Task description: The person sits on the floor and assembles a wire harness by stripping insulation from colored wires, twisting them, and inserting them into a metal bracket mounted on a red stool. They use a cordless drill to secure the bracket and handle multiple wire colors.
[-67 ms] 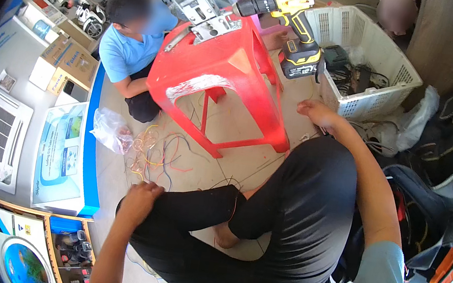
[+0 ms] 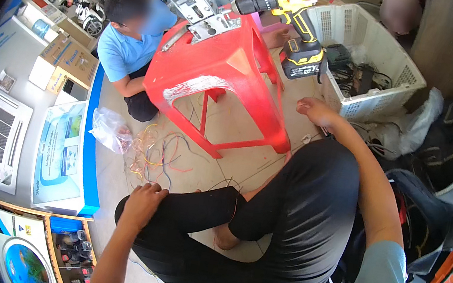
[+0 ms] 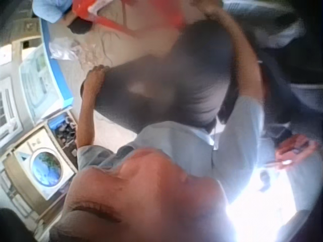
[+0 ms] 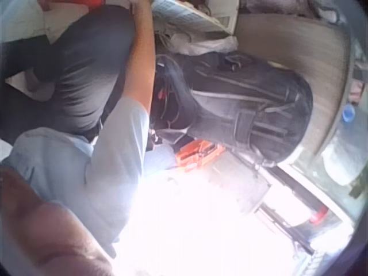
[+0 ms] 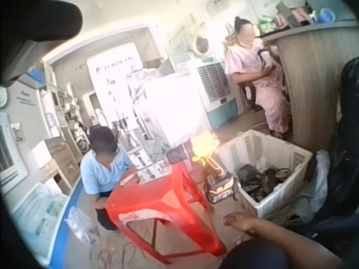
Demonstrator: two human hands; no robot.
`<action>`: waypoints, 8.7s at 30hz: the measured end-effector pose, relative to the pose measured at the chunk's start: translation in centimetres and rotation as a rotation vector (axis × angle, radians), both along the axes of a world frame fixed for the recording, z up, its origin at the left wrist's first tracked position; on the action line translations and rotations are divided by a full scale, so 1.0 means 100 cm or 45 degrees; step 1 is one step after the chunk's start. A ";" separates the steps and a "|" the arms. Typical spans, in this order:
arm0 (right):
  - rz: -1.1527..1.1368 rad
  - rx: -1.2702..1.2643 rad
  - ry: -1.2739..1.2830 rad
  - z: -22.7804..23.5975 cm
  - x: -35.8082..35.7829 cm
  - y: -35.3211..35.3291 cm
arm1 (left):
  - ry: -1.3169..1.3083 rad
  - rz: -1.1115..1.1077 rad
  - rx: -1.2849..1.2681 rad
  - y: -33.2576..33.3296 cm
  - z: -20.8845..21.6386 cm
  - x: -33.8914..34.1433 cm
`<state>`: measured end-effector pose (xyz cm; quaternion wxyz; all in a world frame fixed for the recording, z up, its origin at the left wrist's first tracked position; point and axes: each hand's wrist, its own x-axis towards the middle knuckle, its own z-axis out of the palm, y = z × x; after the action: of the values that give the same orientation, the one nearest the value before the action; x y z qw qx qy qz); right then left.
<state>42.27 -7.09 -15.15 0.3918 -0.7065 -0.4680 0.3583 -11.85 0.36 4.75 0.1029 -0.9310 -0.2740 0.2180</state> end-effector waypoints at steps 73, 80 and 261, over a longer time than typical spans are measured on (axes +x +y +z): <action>-0.067 0.914 0.823 0.170 -0.163 -0.055 | -1.862 0.284 -0.813 -0.066 0.008 0.229; -0.084 0.738 0.928 0.179 -0.160 -0.055 | -1.900 0.358 -0.907 -0.068 0.006 0.226; -0.331 -0.527 -1.056 -0.089 0.094 0.223 | -1.949 1.620 -0.120 0.027 -0.138 -0.172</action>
<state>51.70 15.18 -24.02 0.0647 -0.9056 -0.4114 0.0803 -29.02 3.05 -9.09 -0.2745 -0.5036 -0.7056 -0.4161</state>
